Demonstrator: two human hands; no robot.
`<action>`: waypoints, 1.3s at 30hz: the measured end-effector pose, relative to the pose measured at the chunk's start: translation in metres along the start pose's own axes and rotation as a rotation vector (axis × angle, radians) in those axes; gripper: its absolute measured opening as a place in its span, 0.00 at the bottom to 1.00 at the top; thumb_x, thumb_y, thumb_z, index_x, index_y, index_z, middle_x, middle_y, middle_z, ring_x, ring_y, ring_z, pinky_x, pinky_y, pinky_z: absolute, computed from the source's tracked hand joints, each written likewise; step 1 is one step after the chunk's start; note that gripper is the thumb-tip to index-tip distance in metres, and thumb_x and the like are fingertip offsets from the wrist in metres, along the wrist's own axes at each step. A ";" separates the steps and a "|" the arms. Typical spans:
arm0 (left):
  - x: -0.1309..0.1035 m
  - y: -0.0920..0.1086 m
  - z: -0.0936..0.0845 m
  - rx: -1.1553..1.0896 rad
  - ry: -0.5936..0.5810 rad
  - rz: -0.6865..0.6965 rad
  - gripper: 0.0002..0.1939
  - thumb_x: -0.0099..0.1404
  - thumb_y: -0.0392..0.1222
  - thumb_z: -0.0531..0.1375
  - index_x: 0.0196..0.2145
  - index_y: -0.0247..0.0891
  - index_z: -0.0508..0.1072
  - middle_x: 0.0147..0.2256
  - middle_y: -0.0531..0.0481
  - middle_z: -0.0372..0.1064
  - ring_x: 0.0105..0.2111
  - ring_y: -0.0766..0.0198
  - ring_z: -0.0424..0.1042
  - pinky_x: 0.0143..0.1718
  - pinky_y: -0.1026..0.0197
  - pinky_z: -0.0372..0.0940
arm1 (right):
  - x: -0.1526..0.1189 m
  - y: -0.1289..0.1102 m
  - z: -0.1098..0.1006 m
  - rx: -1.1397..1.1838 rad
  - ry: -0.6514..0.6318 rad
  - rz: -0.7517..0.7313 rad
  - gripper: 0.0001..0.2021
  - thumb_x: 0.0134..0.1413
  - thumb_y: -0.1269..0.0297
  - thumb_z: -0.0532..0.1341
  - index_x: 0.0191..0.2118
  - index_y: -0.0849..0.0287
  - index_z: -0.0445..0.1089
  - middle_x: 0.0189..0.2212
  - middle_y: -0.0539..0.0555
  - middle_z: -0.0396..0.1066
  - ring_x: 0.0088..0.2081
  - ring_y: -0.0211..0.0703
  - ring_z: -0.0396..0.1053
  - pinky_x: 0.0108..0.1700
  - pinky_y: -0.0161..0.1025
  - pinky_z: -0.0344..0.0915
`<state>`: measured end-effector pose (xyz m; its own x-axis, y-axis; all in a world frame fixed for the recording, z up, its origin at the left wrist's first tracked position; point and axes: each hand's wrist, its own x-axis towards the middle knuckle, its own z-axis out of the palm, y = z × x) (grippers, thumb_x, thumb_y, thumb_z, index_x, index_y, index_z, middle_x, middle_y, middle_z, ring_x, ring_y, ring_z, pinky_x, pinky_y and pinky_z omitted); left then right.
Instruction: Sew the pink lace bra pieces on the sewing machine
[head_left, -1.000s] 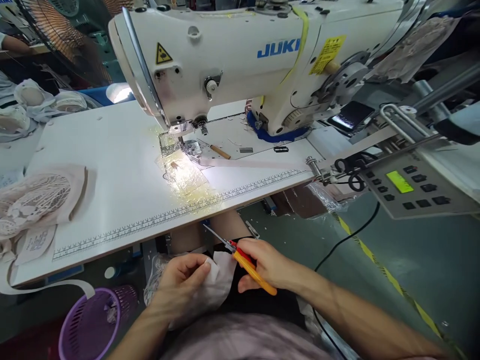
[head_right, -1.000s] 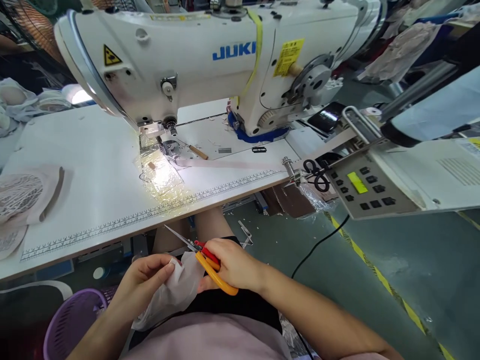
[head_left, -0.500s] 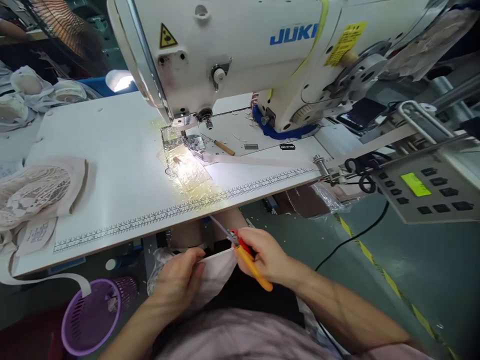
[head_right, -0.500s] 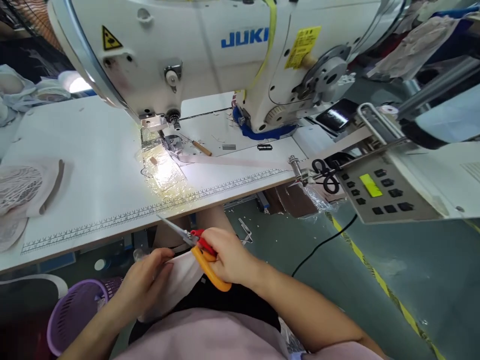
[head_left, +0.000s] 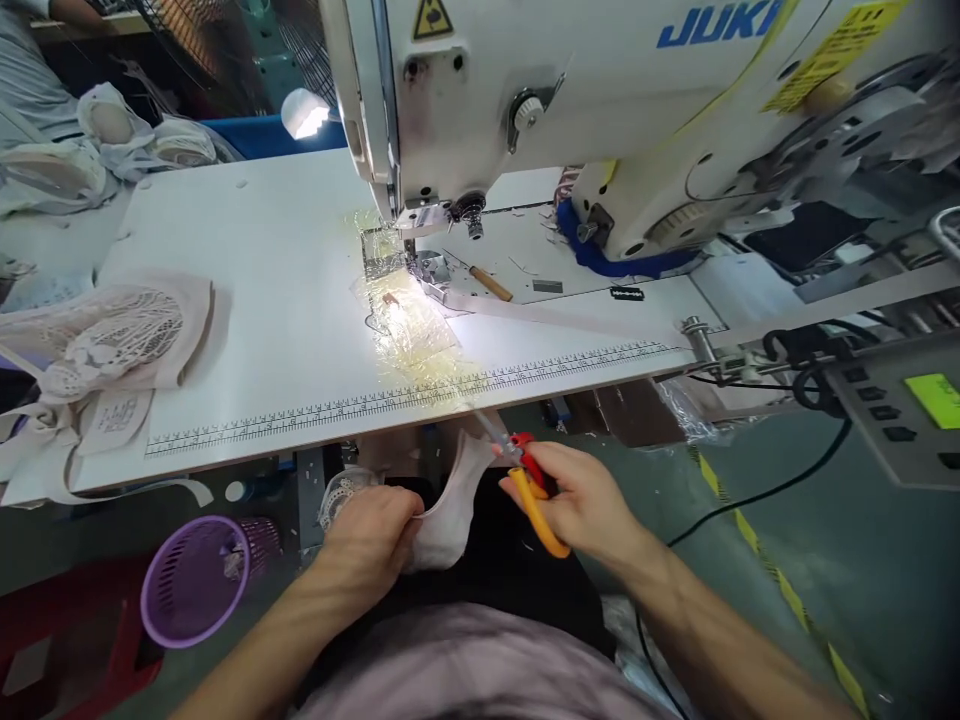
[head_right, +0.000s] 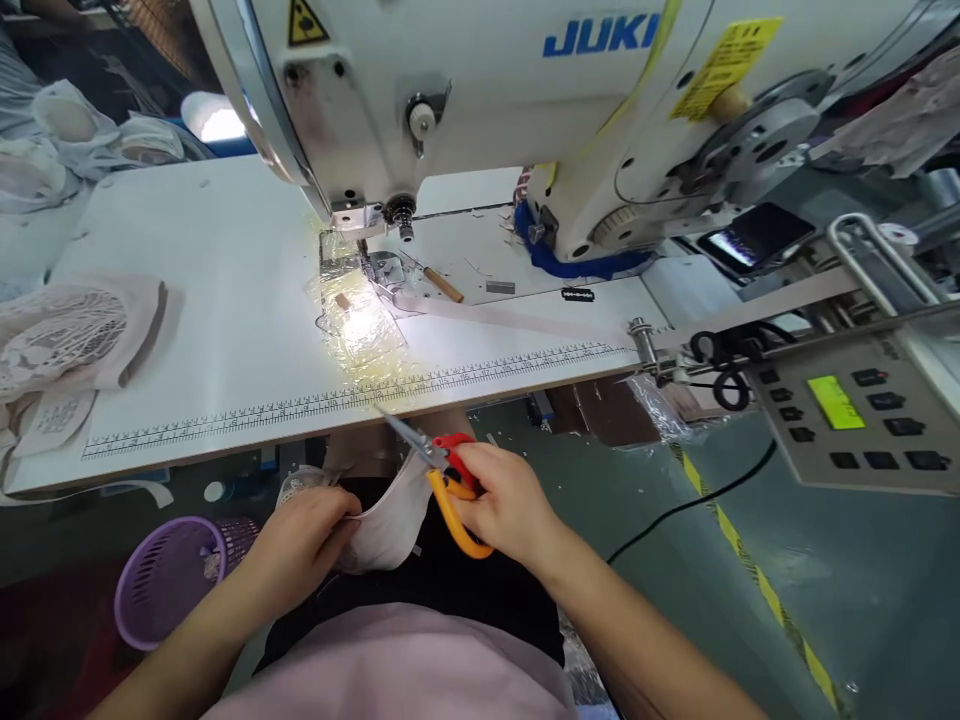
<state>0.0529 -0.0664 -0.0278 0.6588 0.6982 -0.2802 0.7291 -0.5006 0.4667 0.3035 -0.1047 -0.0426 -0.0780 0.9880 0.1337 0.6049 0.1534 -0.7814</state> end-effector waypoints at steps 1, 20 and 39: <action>0.001 0.005 0.000 0.026 -0.002 0.027 0.12 0.68 0.35 0.50 0.35 0.37 0.73 0.34 0.45 0.76 0.36 0.55 0.75 0.38 0.56 0.66 | 0.002 -0.006 0.008 0.078 -0.080 -0.005 0.15 0.51 0.65 0.60 0.22 0.56 0.52 0.20 0.45 0.52 0.22 0.35 0.52 0.25 0.34 0.52; -0.034 -0.024 -0.025 0.250 0.120 0.333 0.18 0.72 0.36 0.48 0.30 0.39 0.74 0.24 0.52 0.71 0.23 0.61 0.69 0.32 0.57 0.56 | -0.006 -0.011 0.023 0.293 -0.429 -0.081 0.13 0.47 0.73 0.60 0.23 0.56 0.54 0.24 0.47 0.61 0.27 0.36 0.58 0.29 0.33 0.56; -0.032 -0.008 -0.032 0.162 0.062 0.248 0.12 0.68 0.34 0.54 0.29 0.40 0.73 0.27 0.52 0.69 0.28 0.62 0.65 0.37 0.56 0.56 | 0.004 -0.015 0.019 0.053 -0.409 -0.157 0.06 0.51 0.74 0.57 0.27 0.57 0.62 0.24 0.50 0.66 0.26 0.38 0.62 0.29 0.35 0.58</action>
<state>0.0205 -0.0688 0.0041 0.8115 0.5718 -0.1207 0.5709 -0.7314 0.3731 0.2787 -0.1027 -0.0418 -0.4797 0.8774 0.0090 0.5201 0.2926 -0.8024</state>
